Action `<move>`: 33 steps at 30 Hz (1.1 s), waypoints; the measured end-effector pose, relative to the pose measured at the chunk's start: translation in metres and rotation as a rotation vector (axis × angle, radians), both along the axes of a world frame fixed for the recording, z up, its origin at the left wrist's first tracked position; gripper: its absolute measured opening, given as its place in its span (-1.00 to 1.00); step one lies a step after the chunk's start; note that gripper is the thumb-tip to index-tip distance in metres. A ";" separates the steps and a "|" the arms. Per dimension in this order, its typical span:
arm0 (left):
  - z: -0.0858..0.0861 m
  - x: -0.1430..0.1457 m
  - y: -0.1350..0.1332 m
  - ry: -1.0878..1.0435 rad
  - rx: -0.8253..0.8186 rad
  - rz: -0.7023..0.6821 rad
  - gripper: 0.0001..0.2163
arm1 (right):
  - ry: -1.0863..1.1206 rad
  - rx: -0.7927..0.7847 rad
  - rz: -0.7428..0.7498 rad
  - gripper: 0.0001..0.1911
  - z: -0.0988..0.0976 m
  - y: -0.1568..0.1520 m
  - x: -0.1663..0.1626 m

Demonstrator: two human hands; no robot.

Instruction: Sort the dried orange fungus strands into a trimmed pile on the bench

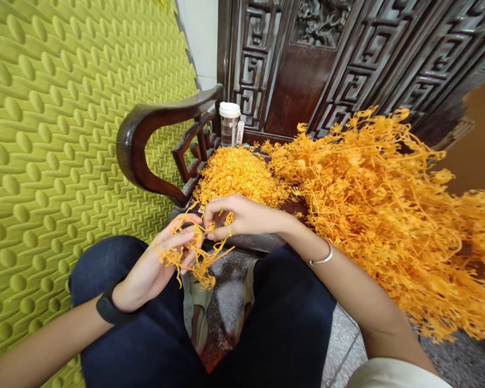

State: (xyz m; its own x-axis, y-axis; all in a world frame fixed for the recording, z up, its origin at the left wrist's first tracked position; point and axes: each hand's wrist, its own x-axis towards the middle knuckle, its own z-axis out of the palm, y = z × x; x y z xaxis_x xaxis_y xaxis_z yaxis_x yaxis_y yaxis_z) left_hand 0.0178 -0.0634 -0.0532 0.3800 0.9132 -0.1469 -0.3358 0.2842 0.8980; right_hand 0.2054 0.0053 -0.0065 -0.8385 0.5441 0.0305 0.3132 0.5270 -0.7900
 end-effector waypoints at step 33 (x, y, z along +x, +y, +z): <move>0.008 0.003 0.002 -0.036 -0.046 0.060 -0.75 | 0.382 -0.290 -0.324 -0.81 -0.002 -0.002 -0.008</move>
State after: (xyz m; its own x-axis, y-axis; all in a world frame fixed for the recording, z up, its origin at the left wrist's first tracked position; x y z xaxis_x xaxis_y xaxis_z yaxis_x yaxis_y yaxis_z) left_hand 0.0209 -0.0614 -0.0451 0.3302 0.9272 -0.1768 -0.3851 0.3033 0.8716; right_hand 0.1974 0.0038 -0.0089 -0.5867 0.8022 0.1104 0.0862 0.1974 -0.9765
